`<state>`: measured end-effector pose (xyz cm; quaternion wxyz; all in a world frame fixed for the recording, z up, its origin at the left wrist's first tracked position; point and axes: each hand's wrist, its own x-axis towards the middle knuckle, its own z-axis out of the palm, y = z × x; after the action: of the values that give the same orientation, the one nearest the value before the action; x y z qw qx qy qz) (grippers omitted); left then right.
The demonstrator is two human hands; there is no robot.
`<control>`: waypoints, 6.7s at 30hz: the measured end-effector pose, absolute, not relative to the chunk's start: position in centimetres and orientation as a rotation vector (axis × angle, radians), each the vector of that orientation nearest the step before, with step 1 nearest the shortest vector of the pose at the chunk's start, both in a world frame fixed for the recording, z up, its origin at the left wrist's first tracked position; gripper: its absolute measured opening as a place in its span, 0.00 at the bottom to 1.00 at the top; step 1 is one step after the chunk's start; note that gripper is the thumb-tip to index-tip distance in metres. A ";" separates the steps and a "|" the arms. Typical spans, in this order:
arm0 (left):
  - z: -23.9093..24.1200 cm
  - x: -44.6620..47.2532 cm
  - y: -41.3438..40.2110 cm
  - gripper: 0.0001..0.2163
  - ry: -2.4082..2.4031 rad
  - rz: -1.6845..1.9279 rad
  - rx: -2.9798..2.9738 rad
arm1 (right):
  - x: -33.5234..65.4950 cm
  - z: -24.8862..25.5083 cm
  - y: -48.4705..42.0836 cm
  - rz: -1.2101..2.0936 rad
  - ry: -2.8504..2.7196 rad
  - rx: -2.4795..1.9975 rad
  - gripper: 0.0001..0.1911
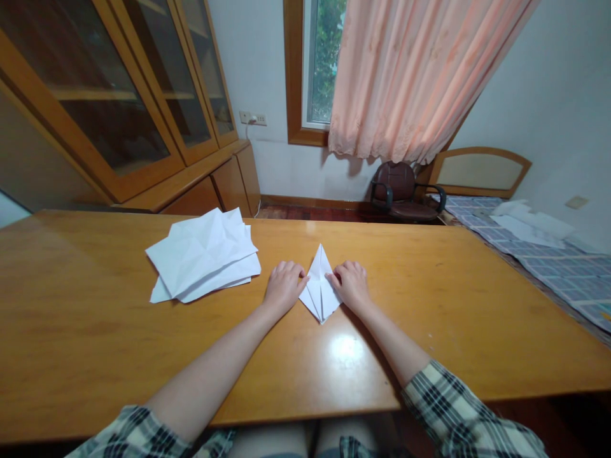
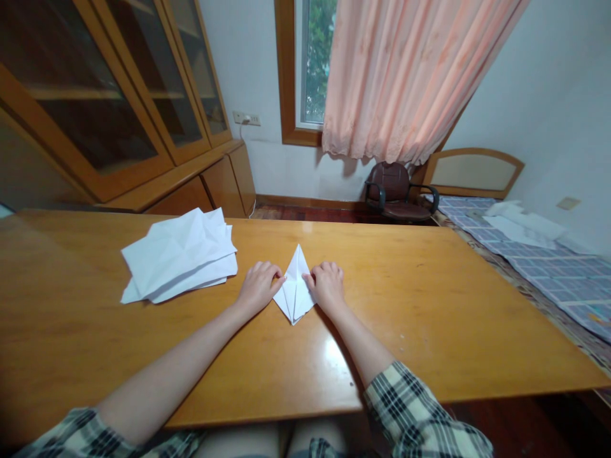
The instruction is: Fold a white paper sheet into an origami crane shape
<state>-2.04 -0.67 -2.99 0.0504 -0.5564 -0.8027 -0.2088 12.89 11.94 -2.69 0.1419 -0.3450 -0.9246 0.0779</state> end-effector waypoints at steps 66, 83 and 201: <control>-2.9 -2.5 -1.4 0.42 -2.374 -0.510 -2.303 | 15.0 -1.9 12.8 0.277 -2.855 -0.581 0.29; -3.3 -2.8 -1.8 0.32 -2.328 -0.740 -2.242 | 15.0 -2.4 14.0 0.473 -2.752 -0.669 0.19; -2.0 -1.5 -2.9 0.45 -2.205 -0.460 -2.502 | 15.7 -2.4 15.0 0.634 -2.767 -0.358 0.20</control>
<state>-1.49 -2.87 -2.03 -0.1125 -0.7385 -0.6508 -0.1358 15.74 15.05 -2.37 0.1396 -0.1239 -0.9576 0.2193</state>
